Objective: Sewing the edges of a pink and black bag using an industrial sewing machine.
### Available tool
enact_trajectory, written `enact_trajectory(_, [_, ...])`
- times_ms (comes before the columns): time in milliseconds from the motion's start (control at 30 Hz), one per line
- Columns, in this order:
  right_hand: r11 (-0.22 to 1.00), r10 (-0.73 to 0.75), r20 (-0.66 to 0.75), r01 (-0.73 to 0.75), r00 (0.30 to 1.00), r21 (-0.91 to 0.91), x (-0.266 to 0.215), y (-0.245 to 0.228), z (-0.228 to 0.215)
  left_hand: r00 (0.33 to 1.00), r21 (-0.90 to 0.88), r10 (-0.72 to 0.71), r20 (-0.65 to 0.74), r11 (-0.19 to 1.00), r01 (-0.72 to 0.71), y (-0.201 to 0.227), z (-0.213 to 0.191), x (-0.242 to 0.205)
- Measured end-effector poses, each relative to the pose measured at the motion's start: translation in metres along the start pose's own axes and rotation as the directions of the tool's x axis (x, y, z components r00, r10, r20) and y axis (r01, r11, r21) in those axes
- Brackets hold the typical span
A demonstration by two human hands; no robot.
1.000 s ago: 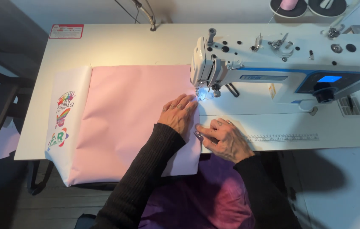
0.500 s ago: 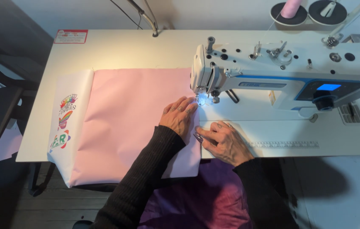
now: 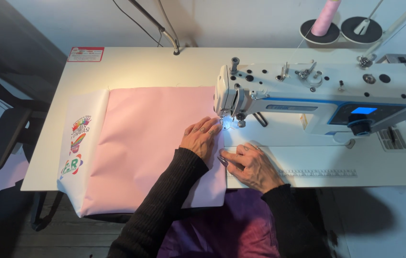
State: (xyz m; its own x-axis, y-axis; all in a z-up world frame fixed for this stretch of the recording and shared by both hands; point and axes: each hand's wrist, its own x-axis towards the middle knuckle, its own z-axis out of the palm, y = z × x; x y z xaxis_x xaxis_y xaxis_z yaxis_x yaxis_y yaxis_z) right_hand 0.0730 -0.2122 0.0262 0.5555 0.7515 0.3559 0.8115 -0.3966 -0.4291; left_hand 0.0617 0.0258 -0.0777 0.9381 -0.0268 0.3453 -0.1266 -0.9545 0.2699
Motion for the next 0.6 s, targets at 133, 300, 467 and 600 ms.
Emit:
enact_trajectory(133, [1.000,0.008,-0.004,-0.008,1.000,-0.030,0.003,-0.004,-0.005,0.999,-0.084,0.014,0.041,0.996,-0.011,0.022,-0.063,-0.001])
enact_trajectory(300, [1.000,-0.017,-0.021,0.017,1.000,-0.007,0.006,-0.007,-0.005,0.982,-0.018,-0.106,0.154,0.994,0.110,0.026,-0.081,-0.013])
enact_trajectory(467, [1.000,0.000,-0.004,0.000,1.000,0.007,0.007,-0.002,-0.002,0.993,0.004,-0.080,0.092,0.997,0.080,0.025,-0.087,-0.011])
enact_trajectory(600, [1.000,-0.004,-0.016,0.004,1.000,0.003,0.007,-0.003,0.001,0.986,0.004,-0.069,0.151,0.998,0.069,0.028,-0.101,-0.011])
